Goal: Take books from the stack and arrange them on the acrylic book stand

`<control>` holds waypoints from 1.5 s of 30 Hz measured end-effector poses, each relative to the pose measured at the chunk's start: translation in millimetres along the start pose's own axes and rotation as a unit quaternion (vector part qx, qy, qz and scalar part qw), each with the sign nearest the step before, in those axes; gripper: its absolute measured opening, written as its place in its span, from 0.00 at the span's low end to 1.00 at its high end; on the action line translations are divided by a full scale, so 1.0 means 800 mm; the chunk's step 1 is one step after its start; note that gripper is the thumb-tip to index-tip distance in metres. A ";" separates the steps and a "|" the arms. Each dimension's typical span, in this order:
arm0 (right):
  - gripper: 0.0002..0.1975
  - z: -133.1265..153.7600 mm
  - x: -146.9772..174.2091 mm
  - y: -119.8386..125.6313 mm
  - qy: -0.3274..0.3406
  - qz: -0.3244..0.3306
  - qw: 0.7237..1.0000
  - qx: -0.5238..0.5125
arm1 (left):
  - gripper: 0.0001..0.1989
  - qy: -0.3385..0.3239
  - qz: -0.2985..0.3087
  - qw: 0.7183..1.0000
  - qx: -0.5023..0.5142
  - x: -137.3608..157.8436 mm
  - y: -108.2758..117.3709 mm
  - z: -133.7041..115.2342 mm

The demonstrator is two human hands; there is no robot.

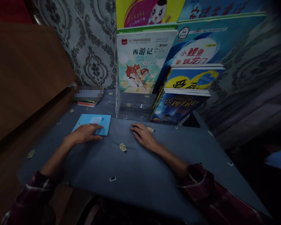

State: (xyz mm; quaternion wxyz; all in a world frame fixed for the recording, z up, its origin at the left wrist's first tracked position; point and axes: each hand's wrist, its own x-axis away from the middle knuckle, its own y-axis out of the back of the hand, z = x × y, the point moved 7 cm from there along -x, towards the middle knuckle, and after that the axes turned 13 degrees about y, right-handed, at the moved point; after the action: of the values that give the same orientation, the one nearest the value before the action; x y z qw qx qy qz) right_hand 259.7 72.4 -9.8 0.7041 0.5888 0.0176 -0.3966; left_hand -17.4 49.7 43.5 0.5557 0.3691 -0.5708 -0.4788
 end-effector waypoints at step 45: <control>0.21 0.056 0.021 0.001 -0.043 0.106 0.991 0.065 | 0.30 0.152 -0.233 0.938 0.208 0.051 -0.049 0.084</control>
State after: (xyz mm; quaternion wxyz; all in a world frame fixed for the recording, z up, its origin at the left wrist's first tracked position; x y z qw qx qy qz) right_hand 251.5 25.5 -3.8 0.7028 0.6140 -0.1010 -0.3448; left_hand -92.6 9.7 22.4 0.4191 0.6677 -0.4642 -0.4037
